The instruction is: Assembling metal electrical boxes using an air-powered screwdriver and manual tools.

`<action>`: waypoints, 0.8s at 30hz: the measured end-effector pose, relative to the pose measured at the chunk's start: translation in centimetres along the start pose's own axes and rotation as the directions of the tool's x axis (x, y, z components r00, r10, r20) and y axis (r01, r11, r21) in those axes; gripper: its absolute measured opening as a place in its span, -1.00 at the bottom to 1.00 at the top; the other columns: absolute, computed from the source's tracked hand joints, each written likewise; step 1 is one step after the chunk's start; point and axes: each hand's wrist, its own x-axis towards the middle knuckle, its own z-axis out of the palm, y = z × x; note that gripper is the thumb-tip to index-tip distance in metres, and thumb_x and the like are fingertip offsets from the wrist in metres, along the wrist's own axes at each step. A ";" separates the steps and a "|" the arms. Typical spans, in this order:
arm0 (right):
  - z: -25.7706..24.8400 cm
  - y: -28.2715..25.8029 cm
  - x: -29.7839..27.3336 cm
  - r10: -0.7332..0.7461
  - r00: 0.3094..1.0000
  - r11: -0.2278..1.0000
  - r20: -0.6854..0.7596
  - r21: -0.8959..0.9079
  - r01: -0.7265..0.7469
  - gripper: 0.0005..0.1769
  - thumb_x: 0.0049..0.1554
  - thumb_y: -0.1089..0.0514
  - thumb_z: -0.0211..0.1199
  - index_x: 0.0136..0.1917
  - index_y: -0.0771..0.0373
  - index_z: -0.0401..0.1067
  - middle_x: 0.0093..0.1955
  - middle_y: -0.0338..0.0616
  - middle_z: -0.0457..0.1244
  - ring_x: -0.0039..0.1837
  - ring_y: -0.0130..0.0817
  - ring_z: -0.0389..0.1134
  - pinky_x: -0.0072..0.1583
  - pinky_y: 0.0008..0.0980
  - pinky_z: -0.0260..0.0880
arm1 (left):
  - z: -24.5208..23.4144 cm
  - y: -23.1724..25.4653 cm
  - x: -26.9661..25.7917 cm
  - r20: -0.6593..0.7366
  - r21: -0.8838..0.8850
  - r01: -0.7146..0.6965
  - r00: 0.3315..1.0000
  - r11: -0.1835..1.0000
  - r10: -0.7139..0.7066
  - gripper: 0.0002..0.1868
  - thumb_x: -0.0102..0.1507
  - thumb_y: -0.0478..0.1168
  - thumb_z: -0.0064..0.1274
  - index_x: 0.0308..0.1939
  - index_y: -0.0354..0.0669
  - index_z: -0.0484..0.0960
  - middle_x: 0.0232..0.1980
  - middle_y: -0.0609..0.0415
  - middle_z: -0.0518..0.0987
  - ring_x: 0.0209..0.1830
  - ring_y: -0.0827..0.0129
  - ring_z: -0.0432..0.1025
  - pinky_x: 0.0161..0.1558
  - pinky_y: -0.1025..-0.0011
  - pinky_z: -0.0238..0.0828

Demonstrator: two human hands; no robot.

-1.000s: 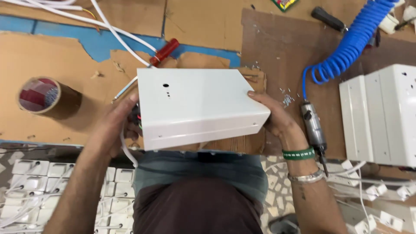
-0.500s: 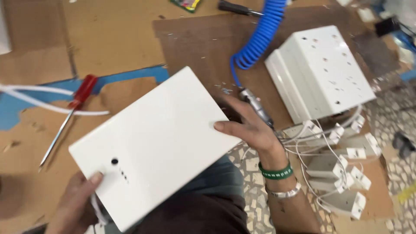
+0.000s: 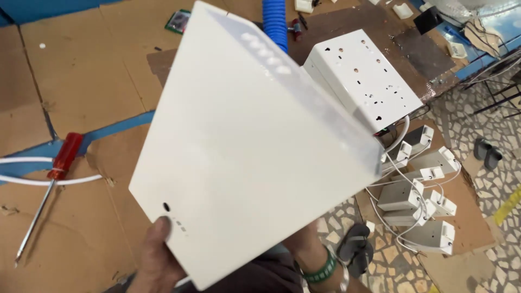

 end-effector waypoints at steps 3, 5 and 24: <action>3.8 0.2 0.2 0.001 0.994 0.986 -0.108 0.165 0.017 -0.10 0.27 -0.26 0.15 0.58 0.37 -0.06 0.51 0.20 0.13 0.45 0.15 0.19 0.36 0.10 0.30 | 5.7 0.4 -1.7 0.023 -0.042 0.054 0.998 0.998 -0.054 0.14 -0.16 0.29 0.24 0.44 -0.08 0.31 0.28 -0.26 0.54 0.23 -0.14 0.47 0.10 -0.23 0.48; 6.8 -1.1 0.3 -0.271 0.947 0.922 -0.175 -0.331 0.202 0.14 0.06 -0.33 0.29 0.64 0.12 -0.23 0.55 -0.06 0.06 0.54 -0.09 0.14 0.42 0.06 0.28 | 9.2 0.7 -3.6 0.113 0.067 0.025 0.993 0.997 -0.032 0.10 -0.09 0.28 0.19 0.45 -0.12 0.30 0.31 -0.25 0.52 0.26 -0.09 0.46 0.14 -0.17 0.45; 9.6 -12.3 0.7 -0.552 0.829 0.325 -0.083 -0.938 0.122 -0.17 0.23 -0.21 0.25 0.43 0.56 0.23 0.26 0.26 0.33 0.30 0.05 0.39 0.32 0.05 0.49 | 18.1 3.8 -0.3 -0.012 0.103 -0.017 1.000 0.995 0.018 -0.26 0.19 0.00 -0.04 0.37 -0.38 0.33 0.19 -0.35 0.55 0.17 -0.15 0.49 0.16 0.00 0.45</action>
